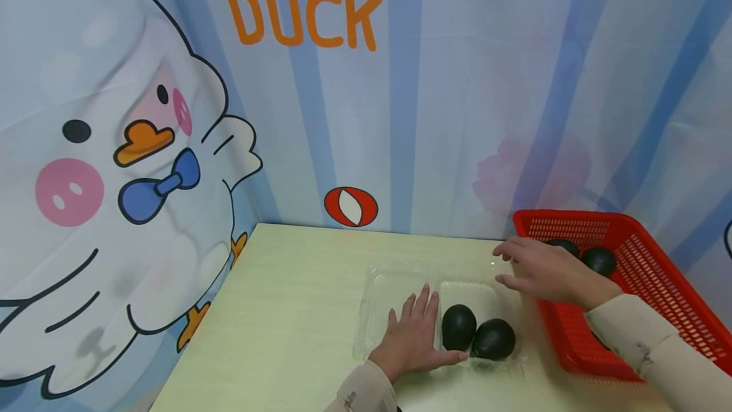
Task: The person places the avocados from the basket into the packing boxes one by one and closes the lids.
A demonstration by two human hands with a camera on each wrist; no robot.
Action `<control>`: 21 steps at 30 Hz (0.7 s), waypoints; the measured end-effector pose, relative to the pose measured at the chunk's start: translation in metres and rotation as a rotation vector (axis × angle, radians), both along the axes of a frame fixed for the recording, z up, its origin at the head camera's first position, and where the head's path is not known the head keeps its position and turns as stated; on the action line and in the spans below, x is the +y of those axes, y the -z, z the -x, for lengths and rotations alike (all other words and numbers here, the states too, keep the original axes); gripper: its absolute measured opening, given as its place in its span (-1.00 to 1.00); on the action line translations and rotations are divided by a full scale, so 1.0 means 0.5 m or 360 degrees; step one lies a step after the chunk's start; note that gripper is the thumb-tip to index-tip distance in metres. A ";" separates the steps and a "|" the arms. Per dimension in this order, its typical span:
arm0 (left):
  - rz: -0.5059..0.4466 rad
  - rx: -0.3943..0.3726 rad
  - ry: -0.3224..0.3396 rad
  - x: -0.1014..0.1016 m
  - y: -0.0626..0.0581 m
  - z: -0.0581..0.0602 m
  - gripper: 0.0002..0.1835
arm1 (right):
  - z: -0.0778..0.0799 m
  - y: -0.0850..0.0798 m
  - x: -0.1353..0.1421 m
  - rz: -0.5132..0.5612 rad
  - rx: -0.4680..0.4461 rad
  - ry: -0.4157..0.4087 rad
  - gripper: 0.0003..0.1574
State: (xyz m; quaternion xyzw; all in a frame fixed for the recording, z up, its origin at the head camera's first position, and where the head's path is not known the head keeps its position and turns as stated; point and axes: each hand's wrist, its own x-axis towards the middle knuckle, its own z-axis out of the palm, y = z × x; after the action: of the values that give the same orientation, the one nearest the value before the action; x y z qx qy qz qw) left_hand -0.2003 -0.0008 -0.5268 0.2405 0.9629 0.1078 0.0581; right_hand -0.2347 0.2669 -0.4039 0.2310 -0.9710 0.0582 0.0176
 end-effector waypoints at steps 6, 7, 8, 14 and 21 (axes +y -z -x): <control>-0.0014 0.0015 0.0011 0.000 0.003 0.001 0.27 | 0.005 0.004 0.036 0.0021 0.0090 0.0064 -0.26; -0.0017 0.0020 0.0012 0.000 0.004 0.001 0.27 | 0.007 0.005 0.042 0.0026 0.0101 0.0068 -0.26; -0.0020 0.0020 0.0012 -0.001 0.004 0.001 0.27 | 0.008 0.007 0.047 0.0029 0.0111 0.0073 -0.26; -0.0036 0.0029 0.0019 -0.001 0.003 0.000 0.26 | 0.015 0.017 0.076 0.0028 0.0190 0.0083 -0.37; -0.0041 0.0036 0.0030 -0.002 0.001 -0.002 0.25 | 0.027 0.030 0.112 -0.0011 0.0236 0.0158 -0.29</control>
State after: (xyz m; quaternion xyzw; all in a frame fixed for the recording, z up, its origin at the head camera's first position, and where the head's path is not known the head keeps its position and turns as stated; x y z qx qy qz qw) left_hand -0.1995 -0.0017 -0.5271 0.2516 0.9597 0.1169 0.0453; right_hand -0.2482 0.3229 -0.4189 0.1863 -0.9775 0.0367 0.0914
